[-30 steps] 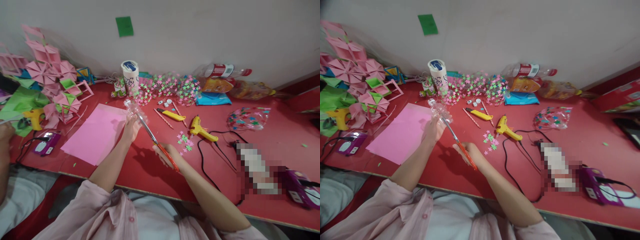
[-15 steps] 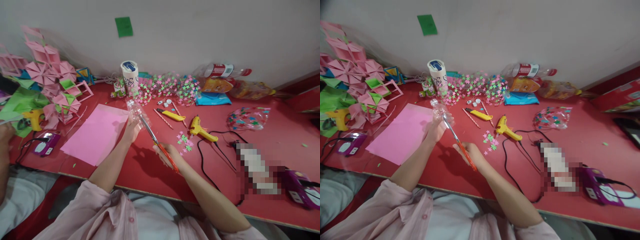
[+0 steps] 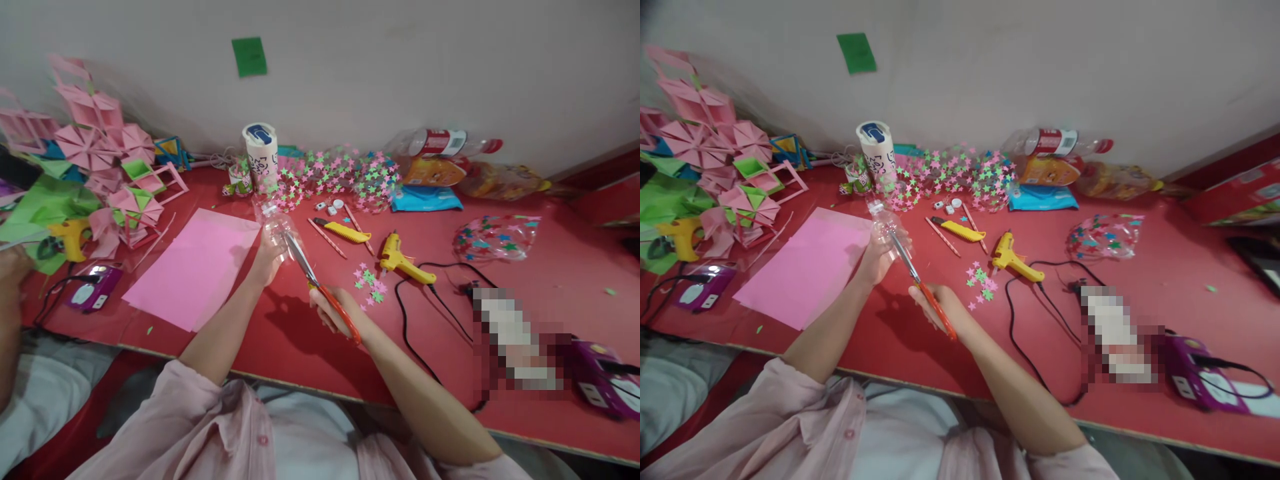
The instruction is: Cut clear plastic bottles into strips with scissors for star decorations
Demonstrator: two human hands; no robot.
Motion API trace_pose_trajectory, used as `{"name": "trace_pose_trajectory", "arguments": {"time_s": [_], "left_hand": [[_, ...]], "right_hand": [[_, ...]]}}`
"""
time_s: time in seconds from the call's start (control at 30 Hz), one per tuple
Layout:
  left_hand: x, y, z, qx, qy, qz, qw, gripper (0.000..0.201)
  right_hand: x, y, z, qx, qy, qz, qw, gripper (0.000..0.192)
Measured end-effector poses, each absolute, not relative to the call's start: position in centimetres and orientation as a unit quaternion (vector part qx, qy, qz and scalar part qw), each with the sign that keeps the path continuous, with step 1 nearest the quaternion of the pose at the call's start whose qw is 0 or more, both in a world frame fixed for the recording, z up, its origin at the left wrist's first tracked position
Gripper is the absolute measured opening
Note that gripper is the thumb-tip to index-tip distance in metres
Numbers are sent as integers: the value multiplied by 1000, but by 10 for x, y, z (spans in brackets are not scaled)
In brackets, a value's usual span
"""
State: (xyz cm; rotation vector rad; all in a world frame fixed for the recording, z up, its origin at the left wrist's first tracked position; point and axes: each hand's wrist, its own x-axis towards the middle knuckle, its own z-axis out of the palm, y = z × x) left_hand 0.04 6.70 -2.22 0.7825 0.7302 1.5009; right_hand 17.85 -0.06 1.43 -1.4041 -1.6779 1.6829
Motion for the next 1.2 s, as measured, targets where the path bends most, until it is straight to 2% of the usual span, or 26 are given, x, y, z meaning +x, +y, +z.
{"name": "trace_pose_trajectory", "arguments": {"time_s": [0.4, 0.7, 0.87, 1.0, 1.2], "left_hand": [[-3, 68, -29, 350, 309, 654, 595, 64], [-10, 64, -10, 326, 263, 632, 651, 59], [-7, 68, -14, 259, 341, 671, 605, 51], [-2, 69, -21, 276, 364, 684, 568, 40], [1, 69, -28, 306, 373, 669, 566, 38]], "right_hand": [[176, -2, 15, -529, -594, 574, 194, 54], [177, 0, 14, -524, -629, 546, 178, 55], [175, -4, 14, -513, -623, 570, 155, 53], [173, -5, 11, -506, -612, 585, 163, 54], [174, -4, 9, -504, -614, 579, 183, 52]]}}
